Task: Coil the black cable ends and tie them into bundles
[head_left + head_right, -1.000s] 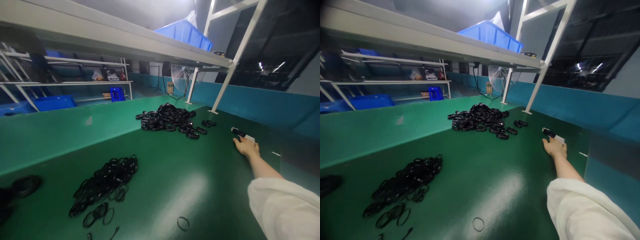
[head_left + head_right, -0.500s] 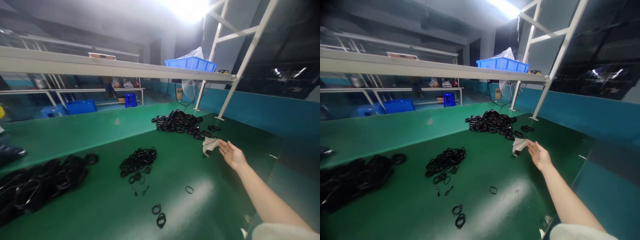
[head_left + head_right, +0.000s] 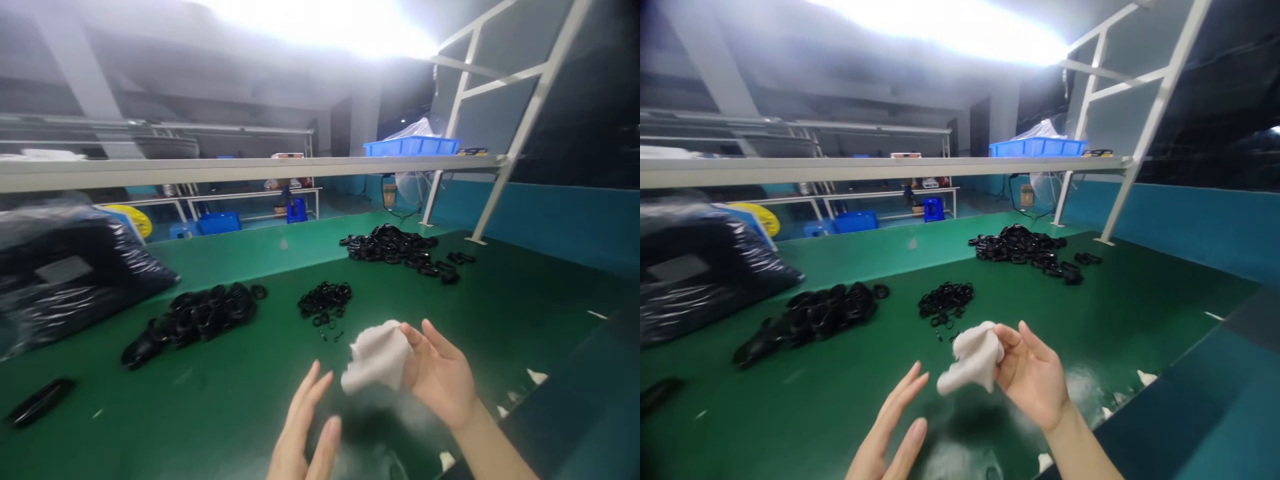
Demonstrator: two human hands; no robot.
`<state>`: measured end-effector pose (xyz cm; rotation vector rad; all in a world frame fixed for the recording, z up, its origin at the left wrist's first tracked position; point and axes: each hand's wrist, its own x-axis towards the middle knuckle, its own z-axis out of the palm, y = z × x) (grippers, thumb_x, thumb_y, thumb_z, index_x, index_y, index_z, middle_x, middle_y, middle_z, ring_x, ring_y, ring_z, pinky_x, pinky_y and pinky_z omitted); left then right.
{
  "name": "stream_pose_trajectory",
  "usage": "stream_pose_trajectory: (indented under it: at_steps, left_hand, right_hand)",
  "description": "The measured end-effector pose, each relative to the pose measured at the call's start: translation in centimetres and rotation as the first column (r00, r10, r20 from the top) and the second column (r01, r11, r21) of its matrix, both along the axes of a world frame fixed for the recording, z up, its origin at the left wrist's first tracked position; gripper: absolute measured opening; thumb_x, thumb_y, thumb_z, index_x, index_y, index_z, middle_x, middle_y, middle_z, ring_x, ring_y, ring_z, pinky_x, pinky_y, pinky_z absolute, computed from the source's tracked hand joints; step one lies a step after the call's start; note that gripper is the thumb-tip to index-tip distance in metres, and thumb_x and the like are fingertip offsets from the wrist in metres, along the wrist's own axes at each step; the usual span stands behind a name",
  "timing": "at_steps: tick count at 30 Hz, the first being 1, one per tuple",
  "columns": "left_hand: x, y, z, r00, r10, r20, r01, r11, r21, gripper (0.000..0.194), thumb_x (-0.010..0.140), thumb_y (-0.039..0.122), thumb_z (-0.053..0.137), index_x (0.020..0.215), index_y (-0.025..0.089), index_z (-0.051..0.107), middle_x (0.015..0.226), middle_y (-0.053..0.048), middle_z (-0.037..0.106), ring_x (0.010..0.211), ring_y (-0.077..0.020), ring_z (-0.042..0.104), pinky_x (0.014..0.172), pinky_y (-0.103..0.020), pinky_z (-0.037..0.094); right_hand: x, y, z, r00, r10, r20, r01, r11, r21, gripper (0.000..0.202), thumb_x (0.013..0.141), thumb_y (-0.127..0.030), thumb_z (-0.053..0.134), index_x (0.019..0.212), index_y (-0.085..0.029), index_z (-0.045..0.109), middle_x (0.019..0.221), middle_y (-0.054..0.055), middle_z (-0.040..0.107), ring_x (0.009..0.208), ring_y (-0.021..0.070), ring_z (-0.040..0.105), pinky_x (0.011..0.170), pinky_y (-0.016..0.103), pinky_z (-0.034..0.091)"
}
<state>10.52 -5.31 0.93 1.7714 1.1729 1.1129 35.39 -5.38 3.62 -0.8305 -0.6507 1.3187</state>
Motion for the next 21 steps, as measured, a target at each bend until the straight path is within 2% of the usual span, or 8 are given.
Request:
stream_pose_trajectory:
  at_steps: [2,4,7,9,12,17,19,21]
  left_hand:
    - [0.6,-0.8,2.1,0.991,-0.006,0.133,0.004,1.0,0.017,0.051,0.081,0.051,0.063,0.13,0.034,0.062,0.14,-0.007,0.06,0.133,-0.0292,0.05,0.112,-0.041,0.039]
    - [0.6,-1.3,3.0,0.985,-0.058,0.16,0.069,0.995,-0.065,0.038,0.08,0.049,0.067,0.112,0.028,0.072,0.112,-0.009,0.073,0.105,-0.0263,0.065,0.094,-0.034,0.051]
    - [-0.5,-2.0,2.8,0.971,-0.059,0.231,0.102,0.978,-0.182,0.033,0.086,0.051,0.06,0.084,0.02,0.072,0.077,-0.005,0.07,0.068,-0.017,0.061,0.063,-0.024,0.048]
    - [-1.5,-2.5,2.4,0.966,-0.024,0.257,0.081,0.973,-0.214,0.037,0.086,0.053,0.059,0.077,0.019,0.069,0.068,-0.002,0.063,0.06,-0.014,0.054,0.056,-0.023,0.043]
    - [-3.2,-3.3,2.3,0.984,0.01,0.18,0.024,0.982,-0.186,0.046,0.089,0.056,0.054,0.064,0.019,0.062,0.062,-0.001,0.054,0.059,-0.0132,0.049,0.058,-0.024,0.04]
    - [-5.0,-3.8,1.3,0.961,0.241,0.136,-0.218,0.962,-0.166,0.055,0.091,0.063,0.041,0.057,0.02,0.046,0.058,0.001,0.044,0.058,-0.0132,0.041,0.055,-0.026,0.034]
    - [-5.3,-3.6,0.2,0.957,0.271,0.103,-0.245,0.946,-0.214,0.054,0.091,0.063,0.039,0.058,0.02,0.045,0.057,0.002,0.044,0.057,-0.0128,0.04,0.055,-0.026,0.033]
    - [-5.7,-3.5,-0.8,0.98,0.197,-0.005,-0.19,0.937,-0.293,0.051,0.089,0.06,0.046,0.057,0.02,0.048,0.056,0.002,0.047,0.056,-0.0126,0.042,0.054,-0.026,0.033]
  right_hand:
    - [-3.8,-1.5,-0.2,0.991,0.113,-0.073,-0.115,0.993,-0.014,0.037,0.078,-0.06,0.067,0.085,-0.025,0.078,0.09,0.005,0.076,0.085,0.021,0.069,0.083,0.036,0.054]
    - [-6.9,-2.5,-0.6,0.97,0.167,-0.179,-0.174,0.984,-0.024,0.032,0.075,-0.055,0.074,0.08,-0.023,0.078,0.087,0.005,0.075,0.08,0.018,0.067,0.077,0.03,0.054]
    - [-10.4,-3.4,-1.4,0.954,0.134,-0.269,-0.149,0.988,-0.036,0.022,0.076,-0.044,0.078,0.082,-0.022,0.076,0.086,0.003,0.073,0.075,0.0147,0.065,0.073,0.026,0.053]
    - [-12.0,-3.8,-2.0,0.956,0.155,-0.248,-0.166,0.986,-0.022,0.03,0.079,-0.05,0.075,0.094,-0.024,0.073,0.091,0.003,0.071,0.078,0.0165,0.064,0.074,0.029,0.053]
    - [-13.7,-4.2,-2.9,0.955,0.294,-0.036,-0.294,0.956,-0.014,0.055,0.073,-0.067,0.073,0.107,-0.024,0.066,0.092,0.005,0.069,0.081,0.0205,0.063,0.072,0.032,0.052]
    - [-15.6,-4.1,-4.6,0.889,0.26,0.378,-0.241,0.965,-0.098,0.045,0.071,-0.062,0.077,0.068,-0.02,0.061,0.067,0.001,0.06,0.065,0.0179,0.057,0.062,0.028,0.047]
    - [-16.4,-3.9,-4.9,0.901,0.199,0.385,-0.195,0.979,-0.049,0.038,0.067,-0.057,0.082,0.065,-0.023,0.064,0.087,0.005,0.068,0.084,0.0249,0.063,0.073,0.031,0.053]
    - [-17.3,-3.9,-5.0,0.949,0.183,0.259,-0.175,0.983,-0.055,0.034,0.062,-0.051,0.086,0.082,-0.027,0.073,0.12,0.007,0.067,0.114,0.0327,0.059,0.087,0.036,0.054]
